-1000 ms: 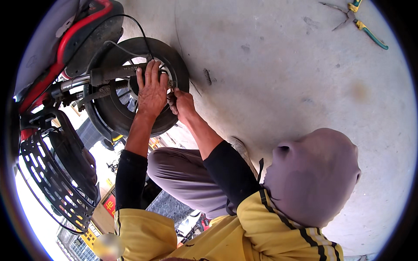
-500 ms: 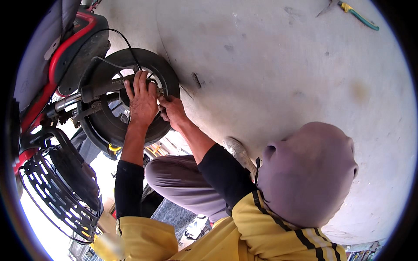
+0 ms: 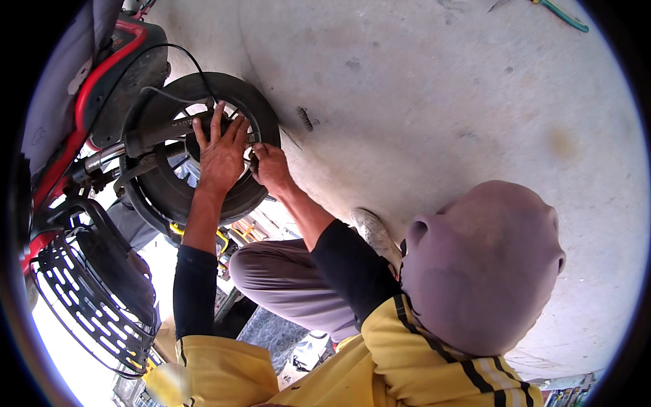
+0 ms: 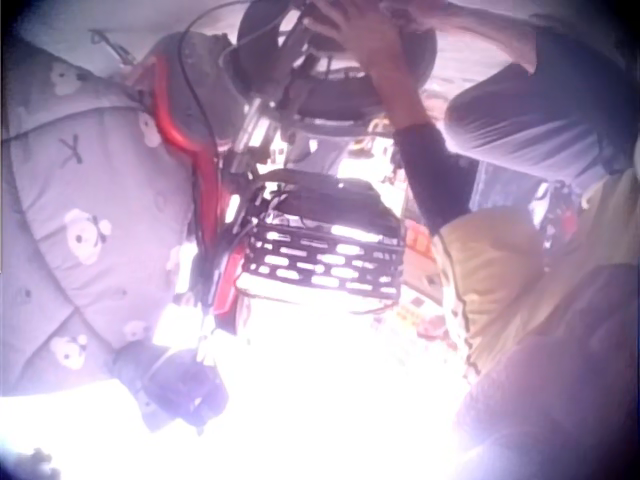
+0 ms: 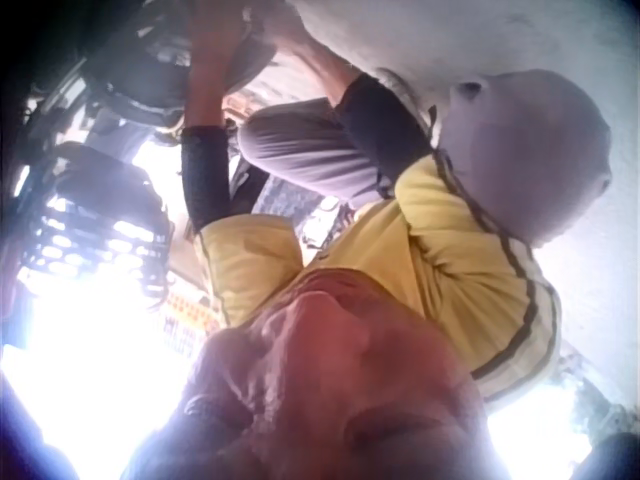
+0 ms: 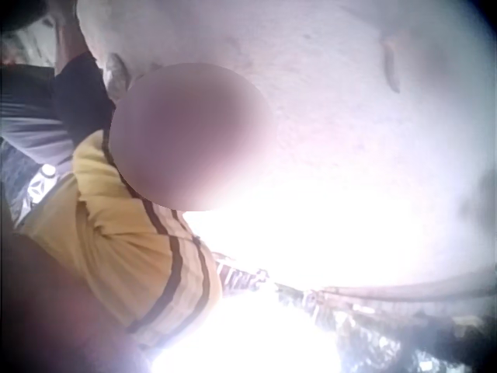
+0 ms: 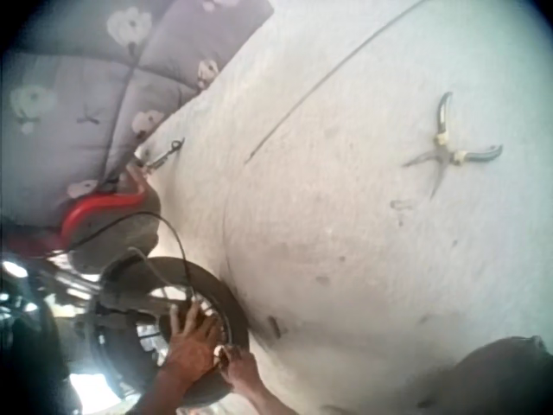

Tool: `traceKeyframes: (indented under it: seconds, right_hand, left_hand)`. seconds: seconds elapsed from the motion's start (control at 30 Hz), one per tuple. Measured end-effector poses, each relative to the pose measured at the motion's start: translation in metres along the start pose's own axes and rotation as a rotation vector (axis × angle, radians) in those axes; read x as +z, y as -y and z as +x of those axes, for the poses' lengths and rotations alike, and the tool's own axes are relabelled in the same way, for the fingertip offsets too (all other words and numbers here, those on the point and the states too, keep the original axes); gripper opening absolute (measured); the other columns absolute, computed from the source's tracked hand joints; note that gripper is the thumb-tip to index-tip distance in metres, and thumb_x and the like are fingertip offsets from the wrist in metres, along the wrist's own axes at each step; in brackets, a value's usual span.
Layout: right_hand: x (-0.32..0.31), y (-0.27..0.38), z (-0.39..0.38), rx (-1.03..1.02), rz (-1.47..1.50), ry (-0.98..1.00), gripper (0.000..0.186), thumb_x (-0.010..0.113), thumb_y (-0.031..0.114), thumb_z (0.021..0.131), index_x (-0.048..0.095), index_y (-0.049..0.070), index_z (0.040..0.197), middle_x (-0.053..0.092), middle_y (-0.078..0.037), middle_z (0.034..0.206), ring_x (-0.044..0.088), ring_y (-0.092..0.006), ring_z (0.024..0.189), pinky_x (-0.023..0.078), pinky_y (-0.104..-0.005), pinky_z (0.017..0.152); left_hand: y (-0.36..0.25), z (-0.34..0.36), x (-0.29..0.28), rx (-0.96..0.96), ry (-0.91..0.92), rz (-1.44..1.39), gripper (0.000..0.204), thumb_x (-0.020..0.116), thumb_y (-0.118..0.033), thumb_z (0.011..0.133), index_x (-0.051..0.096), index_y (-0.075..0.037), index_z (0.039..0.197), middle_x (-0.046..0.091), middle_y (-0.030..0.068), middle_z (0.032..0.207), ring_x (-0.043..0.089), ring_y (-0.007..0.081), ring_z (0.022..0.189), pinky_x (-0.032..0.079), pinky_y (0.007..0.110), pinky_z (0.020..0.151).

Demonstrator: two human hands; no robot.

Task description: The person adjusts the front wheel brake cable and tightens nuts on the brake assembly of a red electric scooter. They use a wrench to secure the components and test the brake lever to confirm functionality.

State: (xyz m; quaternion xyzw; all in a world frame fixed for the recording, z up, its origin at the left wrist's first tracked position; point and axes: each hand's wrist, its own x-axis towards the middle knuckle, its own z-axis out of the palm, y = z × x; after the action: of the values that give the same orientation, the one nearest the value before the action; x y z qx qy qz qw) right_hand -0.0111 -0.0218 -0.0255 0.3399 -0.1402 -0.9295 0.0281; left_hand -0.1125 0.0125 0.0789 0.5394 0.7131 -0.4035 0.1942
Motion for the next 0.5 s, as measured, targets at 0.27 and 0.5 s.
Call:
traceKeyframes:
  seconds: [0.27,0.5]
  right_hand:
    - [-0.015,0.013,0.003,0.219,0.107,0.07,0.04,0.043,0.032,0.112,0.059,0.006,0.086,0.052,-0.003,0.064,0.034,-0.0105,0.041,0.026,-0.0281,0.039]
    - [-0.006,0.006,-0.001,0.084,0.093,-0.01,0.04,0.048,0.038,0.11,0.061,0.003,0.093,0.056,-0.005,0.065,0.046,-0.0111,0.044,0.03,-0.0275,0.039]
  left_hand:
    - [0.001,0.002,-0.009,0.025,0.032,-0.046,0.035,0.065,-0.011,0.087,0.071,-0.011,0.122,0.066,0.0012,0.132,0.032,0.0315,0.15,0.006,0.075,0.119]
    - [-0.001,0.003,-0.014,0.037,0.045,-0.082,0.034,0.067,-0.008,0.082,0.073,-0.01,0.115,0.067,0.0017,0.127,0.035,0.0331,0.147,0.007,0.076,0.118]
